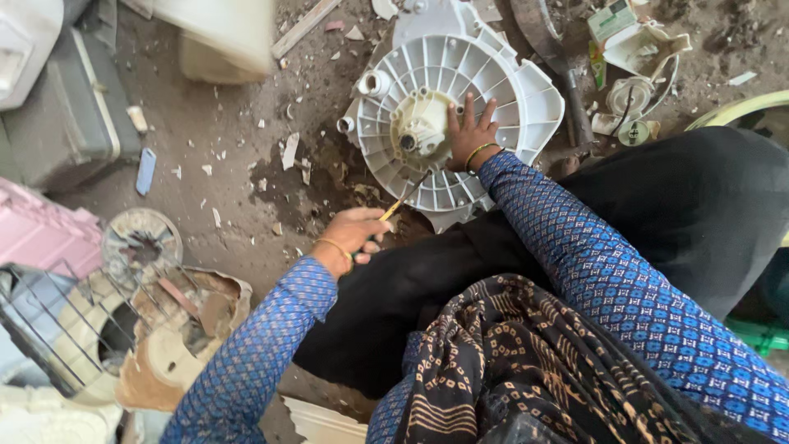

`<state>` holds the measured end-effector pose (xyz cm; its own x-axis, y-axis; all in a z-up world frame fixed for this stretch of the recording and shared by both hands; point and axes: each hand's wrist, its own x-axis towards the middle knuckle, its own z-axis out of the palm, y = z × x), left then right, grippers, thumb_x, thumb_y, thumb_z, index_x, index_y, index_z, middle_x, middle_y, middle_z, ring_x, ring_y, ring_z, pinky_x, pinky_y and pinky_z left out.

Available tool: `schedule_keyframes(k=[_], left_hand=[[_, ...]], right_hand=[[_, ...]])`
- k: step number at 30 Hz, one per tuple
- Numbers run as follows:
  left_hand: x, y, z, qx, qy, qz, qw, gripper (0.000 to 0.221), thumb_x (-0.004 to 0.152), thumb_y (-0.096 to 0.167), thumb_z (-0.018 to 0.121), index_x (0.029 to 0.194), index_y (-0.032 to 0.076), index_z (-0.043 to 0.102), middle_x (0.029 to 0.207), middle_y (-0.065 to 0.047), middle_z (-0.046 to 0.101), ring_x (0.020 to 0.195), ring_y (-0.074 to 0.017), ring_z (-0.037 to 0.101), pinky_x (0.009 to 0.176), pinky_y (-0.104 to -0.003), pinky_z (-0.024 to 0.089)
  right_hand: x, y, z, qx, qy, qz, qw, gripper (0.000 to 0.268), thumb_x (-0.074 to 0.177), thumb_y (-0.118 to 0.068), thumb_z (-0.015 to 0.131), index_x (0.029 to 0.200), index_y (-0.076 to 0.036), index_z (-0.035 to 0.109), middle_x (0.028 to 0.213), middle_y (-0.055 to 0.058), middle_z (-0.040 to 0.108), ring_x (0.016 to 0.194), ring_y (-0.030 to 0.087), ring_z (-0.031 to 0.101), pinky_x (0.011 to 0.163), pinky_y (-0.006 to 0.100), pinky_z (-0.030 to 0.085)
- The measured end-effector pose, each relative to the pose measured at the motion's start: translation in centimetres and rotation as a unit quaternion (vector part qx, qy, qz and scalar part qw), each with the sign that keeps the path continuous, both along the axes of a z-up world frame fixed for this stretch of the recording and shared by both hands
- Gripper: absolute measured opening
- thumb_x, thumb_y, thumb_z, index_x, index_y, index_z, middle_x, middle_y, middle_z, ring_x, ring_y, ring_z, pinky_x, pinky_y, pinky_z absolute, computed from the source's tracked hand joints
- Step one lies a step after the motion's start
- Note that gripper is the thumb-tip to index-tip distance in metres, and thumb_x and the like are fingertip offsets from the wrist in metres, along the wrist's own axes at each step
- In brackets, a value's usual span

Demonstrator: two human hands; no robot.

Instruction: The person uses a screwdriver to remove a central screw from a white plastic washing machine agitator while sitting on a debris-filled floor.

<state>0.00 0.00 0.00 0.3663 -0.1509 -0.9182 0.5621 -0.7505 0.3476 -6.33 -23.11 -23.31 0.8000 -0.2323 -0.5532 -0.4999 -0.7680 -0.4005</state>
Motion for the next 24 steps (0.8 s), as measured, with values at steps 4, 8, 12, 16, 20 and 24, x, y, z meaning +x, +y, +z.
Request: schedule_keyframes(k=[4,8,12,16,20,24], left_hand=[[-2.0,-0.6,0.4,0.034,-0.285,-0.455,0.843,0.031,0.080,0.017,0.074,0.110,0.012,0.071,0.079,-0.011,0.067,0.061,-0.0281,0.062,0.050,-0.031,0.039],[-3.6,-0.2,1.1,0.140,-0.557,-0.682,0.453,0.034,0.082,0.021,0.065,0.114,0.015,0.070,0.081,-0.010,0.070,0.077,-0.0293,0.070,0.050,-0.040,0.054],[-5.2,1.9,0.5,0.159,-0.465,-0.665,0.563,0.029,0.098,0.027,0.055,0.117,0.010,0.069,0.084,-0.014,0.070,0.075,-0.0317,0.073,0.056,-0.042,0.057],[-4.9,2.0,-2.0,0.151,-0.405,-0.623,0.652,0.030,0.104,0.031,0.053,0.114,0.010,0.071,0.083,-0.018,0.072,0.072,-0.0353,0.074,0.058,-0.046,0.058],[-2.3,2.2,-3.6,0.017,-0.486,-0.457,0.745,0.026,0.084,0.027,0.068,0.106,0.020,0.080,0.080,-0.014,0.076,0.062,-0.0353,0.069,0.050,-0.047,0.053],[-0.9,1.0,-4.6,-0.025,-0.080,0.003,0.996,0.026,0.085,0.022,0.069,0.107,0.014,0.078,0.080,-0.011,0.073,0.064,-0.0289,0.066,0.050,-0.042,0.051]], right_hand=[[-0.1,-0.4,-0.1,0.022,-0.015,-0.007,1.000,0.135,0.068,-0.056,0.086,0.167,-0.017,0.003,0.170,0.027,-0.007,0.143,0.071,-0.008,0.111,0.077,0.026],[-0.6,-1.3,0.1,0.017,-0.026,-0.006,0.999,0.134,0.068,-0.059,0.085,0.166,-0.019,0.004,0.171,0.025,-0.005,0.144,0.070,-0.007,0.113,0.076,0.026],[-0.6,-0.8,0.1,0.017,-0.016,0.012,1.000,0.136,0.067,-0.062,0.086,0.166,-0.019,0.004,0.171,0.026,-0.005,0.143,0.072,-0.007,0.112,0.076,0.028],[-0.7,-1.5,0.0,0.007,0.012,0.041,0.999,0.145,0.062,-0.063,0.089,0.166,-0.015,0.001,0.169,0.029,-0.007,0.141,0.072,-0.009,0.113,0.076,0.025],[0.1,-1.4,0.5,0.018,0.030,0.065,0.997,0.146,0.063,-0.065,0.088,0.165,-0.010,0.000,0.168,0.032,-0.008,0.140,0.072,-0.011,0.111,0.077,0.023],[0.6,-1.9,0.9,0.012,0.045,0.048,0.998,0.145,0.062,-0.067,0.087,0.166,-0.013,0.000,0.169,0.028,-0.007,0.141,0.071,-0.009,0.113,0.075,0.025]])
